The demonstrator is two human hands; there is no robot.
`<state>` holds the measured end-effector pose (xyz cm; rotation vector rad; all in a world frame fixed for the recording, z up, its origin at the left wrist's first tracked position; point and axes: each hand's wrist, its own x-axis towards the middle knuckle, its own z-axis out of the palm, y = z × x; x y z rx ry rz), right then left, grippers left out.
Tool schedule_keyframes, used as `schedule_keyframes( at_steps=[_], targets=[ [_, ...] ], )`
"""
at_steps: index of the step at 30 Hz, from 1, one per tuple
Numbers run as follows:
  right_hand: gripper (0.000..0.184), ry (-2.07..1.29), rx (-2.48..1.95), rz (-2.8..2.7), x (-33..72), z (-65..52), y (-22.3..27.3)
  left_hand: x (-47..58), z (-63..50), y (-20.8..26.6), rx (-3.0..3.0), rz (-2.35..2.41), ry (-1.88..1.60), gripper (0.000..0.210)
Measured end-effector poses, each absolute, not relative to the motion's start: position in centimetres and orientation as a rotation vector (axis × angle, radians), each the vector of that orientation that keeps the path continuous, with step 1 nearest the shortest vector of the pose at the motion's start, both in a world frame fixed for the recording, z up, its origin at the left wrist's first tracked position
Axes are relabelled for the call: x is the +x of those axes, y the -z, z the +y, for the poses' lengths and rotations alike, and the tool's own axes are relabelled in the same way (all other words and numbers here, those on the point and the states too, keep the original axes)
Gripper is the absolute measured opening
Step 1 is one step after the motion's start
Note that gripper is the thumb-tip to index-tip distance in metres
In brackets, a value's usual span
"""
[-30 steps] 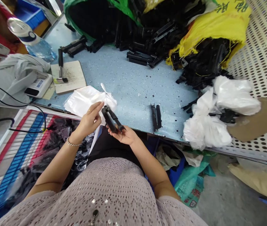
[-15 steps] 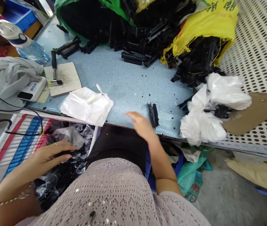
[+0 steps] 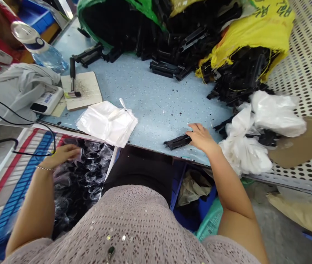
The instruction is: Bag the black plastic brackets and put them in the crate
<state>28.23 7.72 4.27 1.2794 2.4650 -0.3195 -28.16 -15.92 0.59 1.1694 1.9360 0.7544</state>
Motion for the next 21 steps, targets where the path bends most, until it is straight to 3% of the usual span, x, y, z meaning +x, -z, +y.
schedule_keyframes(
  at_steps=[5,9,11,13,16,18,21],
  targets=[
    [0.051,0.62,1.141,2.402,26.5,6.4,-4.4,-16.6,-8.9,-0.8,1.651,1.965,-0.828,0.025],
    [0.047,0.806,1.346,2.479,25.0,4.6,-3.2,-13.5,-4.5,0.0,1.703,2.047,-0.811,0.008],
    [0.046,1.206,1.569,2.487,23.6,3.5,-2.4,-14.8,-3.6,0.4,1.475,1.967,-0.924,0.013],
    [0.048,1.839,1.734,2.353,21.0,2.3,-1.7,-16.4,-3.4,0.5,1.173,1.831,-1.038,0.018],
    [0.052,2.822,1.544,1.787,15.0,0.9,-1.4,-17.3,-3.7,0.2,0.855,1.628,-1.139,0.027],
    [0.052,3.151,1.257,1.373,10.4,0.3,-1.4,-16.7,-4.0,-0.2,0.788,1.551,-1.198,0.033],
    [0.04,3.267,1.071,1.017,4.9,0.3,-1.1,-15.6,-4.4,-0.6,0.82,1.515,-1.245,0.035]
  ],
)
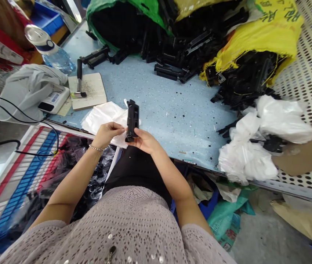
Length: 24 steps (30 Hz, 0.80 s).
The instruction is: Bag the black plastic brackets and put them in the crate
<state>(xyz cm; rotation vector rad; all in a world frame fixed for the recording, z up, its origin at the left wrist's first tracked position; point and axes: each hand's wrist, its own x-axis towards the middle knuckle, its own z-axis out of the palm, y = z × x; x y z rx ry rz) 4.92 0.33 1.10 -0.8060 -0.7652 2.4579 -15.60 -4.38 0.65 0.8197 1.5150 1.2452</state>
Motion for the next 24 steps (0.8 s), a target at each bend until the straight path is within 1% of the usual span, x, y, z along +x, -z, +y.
schedule_keyframes(
  at_steps=[2,4,6,8,10,12,13,15,17,18,21,24],
  targets=[
    [0.032,-2.466,-0.835,-0.685,3.2,0.7,-0.6,-15.6,-4.6,-0.7,0.856,1.537,-1.278,0.034],
    [0.029,-2.41,-0.897,-0.629,3.0,1.2,0.0,-16.3,-5.0,-0.6,0.879,1.592,-1.355,0.031],
    [0.031,-2.345,-0.963,-0.617,3.9,1.4,0.5,-17.0,-5.4,-0.4,1.007,1.69,-1.404,0.021],
    [0.033,-2.279,-1.007,-0.672,5.2,0.9,0.5,-17.5,-5.7,-0.2,1.329,1.805,-1.329,0.007],
    [0.036,-2.195,-0.985,-0.769,6.5,-0.2,0.1,-17.5,-5.9,-0.1,1.661,1.859,-1.163,0.022],
    [0.043,-2.218,-0.883,-0.881,7.7,-1.6,-0.6,-17.2,-5.9,0.0,1.784,1.861,-1.055,0.037],
    [0.048,-2.302,-0.812,-0.926,8.2,-2.3,-0.9,-17.1,-5.9,0.1,1.771,1.852,-1.038,0.042],
    [0.058,-2.579,-0.676,-0.952,8.9,-3.4,-1.2,-17.0,-6.0,0.0,1.72,1.813,-1.037,0.052],
    [0.06,-2.801,-0.621,-0.844,8.9,-3.8,-0.8,-16.9,-6.5,-0.2,1.735,1.77,-1.048,0.061],
    [0.058,-2.842,-0.635,-0.761,8.7,-3.7,-0.5,-16.6,-6.9,-0.3,1.77,1.756,-1.056,0.064],
    [0.053,-2.756,-0.753,-0.628,7.4,-3.1,0.6,-15.1,-8.8,-0.6,1.962,1.692,-1.062,0.069],
    [0.044,-2.439,-0.974,-0.864,6.4,-3.0,0.5,-12.9,-10.6,-0.6,2.171,1.505,-1.027,0.075]
  ],
)
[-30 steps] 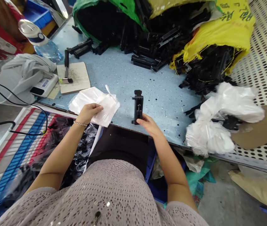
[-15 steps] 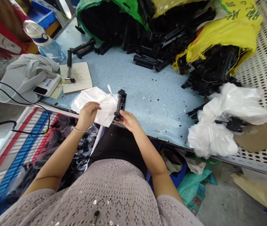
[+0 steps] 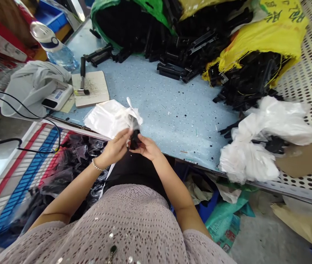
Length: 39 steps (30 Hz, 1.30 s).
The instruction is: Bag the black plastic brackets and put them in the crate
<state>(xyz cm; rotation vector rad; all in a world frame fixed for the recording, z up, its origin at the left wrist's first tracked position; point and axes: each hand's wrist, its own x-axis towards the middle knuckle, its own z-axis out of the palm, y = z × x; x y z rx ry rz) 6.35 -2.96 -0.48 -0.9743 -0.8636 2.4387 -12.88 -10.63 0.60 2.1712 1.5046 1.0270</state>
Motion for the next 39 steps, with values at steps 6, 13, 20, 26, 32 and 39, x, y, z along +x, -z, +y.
schedule_keyframes(
  at_steps=[6,13,20,26,32,39],
  targets=[
    [0.027,-1.502,-1.301,-1.682,7.2,-5.8,-2.6,-10.7,-12.0,-1.0,2.218,1.323,-0.923,0.071],
    [0.043,-2.034,-0.897,-1.761,7.4,-8.3,-4.5,-13.0,-17.9,-6.8,1.974,1.591,-1.249,0.022],
    [0.039,-2.075,-0.798,-1.912,0.8,-11.0,-0.6,-16.6,-23.5,-5.1,1.521,1.912,-1.243,0.01],
    [0.048,-2.201,-0.753,-1.97,-1.2,-11.1,3.0,-26.6,-26.9,3.7,0.887,2.25,-0.877,0.027],
    [0.039,-2.213,-0.977,-1.758,1.7,-10.1,4.1,-35.5,-27.4,8.5,0.733,2.413,-0.267,0.014],
    [0.045,-2.197,-1.174,-1.568,5.3,-9.9,4.6,-32.1,-25.1,8.8,0.764,2.184,-0.136,0.032]
  ],
)
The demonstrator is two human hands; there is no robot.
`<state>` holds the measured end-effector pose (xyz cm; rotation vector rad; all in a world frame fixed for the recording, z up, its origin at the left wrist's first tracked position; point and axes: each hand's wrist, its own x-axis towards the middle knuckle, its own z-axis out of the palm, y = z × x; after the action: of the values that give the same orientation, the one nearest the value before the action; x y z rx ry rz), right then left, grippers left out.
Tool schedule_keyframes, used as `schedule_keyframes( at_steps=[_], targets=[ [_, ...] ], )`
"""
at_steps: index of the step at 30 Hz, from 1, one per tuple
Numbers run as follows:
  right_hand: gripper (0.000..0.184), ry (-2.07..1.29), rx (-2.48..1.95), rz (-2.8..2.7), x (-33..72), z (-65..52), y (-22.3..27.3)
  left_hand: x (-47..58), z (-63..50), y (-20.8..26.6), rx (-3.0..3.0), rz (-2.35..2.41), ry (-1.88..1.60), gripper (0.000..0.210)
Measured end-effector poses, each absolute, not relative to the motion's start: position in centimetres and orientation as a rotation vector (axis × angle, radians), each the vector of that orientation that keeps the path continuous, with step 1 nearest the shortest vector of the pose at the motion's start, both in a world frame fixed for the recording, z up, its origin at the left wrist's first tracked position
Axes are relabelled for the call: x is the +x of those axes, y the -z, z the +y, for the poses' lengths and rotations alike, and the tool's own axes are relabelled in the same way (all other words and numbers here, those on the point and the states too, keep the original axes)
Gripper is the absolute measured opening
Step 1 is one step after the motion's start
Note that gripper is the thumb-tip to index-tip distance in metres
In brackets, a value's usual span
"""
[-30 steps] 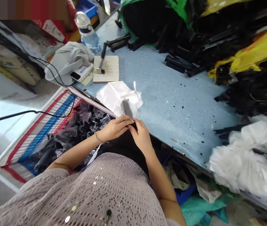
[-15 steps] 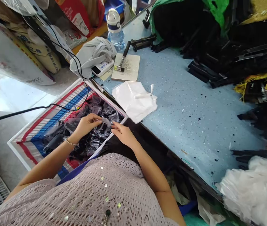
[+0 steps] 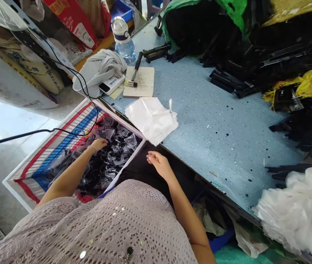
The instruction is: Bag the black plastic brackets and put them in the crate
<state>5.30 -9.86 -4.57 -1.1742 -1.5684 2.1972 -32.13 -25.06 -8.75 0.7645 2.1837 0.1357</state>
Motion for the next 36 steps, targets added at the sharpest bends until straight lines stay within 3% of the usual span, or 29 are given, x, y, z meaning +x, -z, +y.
schedule_keyframes(
  at_steps=[4,7,10,16,20,24,32,36],
  targets=[
    [0.045,-2.21,-1.179,-1.505,8.2,-8.9,3.2,-25.5,-21.0,4.6,1.036,1.855,-0.291,0.019],
    [0.045,-2.225,-1.138,-1.459,10.0,-6.5,1.9,-20.5,-15.3,-0.5,1.326,1.414,-0.526,0.03],
    [0.044,-2.063,-1.114,-1.473,11.1,-1.4,1.3,-16.4,-6.1,-4.2,1.634,1.302,-0.699,0.037],
    [0.036,-1.16,-1.265,-1.658,14.6,18.6,-0.2,-8.8,19.1,-5.7,1.975,1.498,-0.814,0.052],
    [0.037,-0.512,-1.387,-1.782,17.7,35.0,-4.1,-6.0,34.1,-6.7,2.163,1.656,-0.852,0.062],
    [0.045,-0.063,-1.536,-1.911,19.8,49.1,-8.8,-4.4,46.4,-8.8,2.335,1.616,-0.974,0.059],
    [0.074,-0.139,-1.975,-2.08,19.9,60.9,-11.2,-1.5,57.0,-7.4,2.366,1.692,-0.314,0.07],
    [0.066,-0.124,-1.918,-2.134,19.5,57.9,-10.3,-1.9,54.6,-6.0,2.457,1.594,-0.252,0.063]
  ],
)
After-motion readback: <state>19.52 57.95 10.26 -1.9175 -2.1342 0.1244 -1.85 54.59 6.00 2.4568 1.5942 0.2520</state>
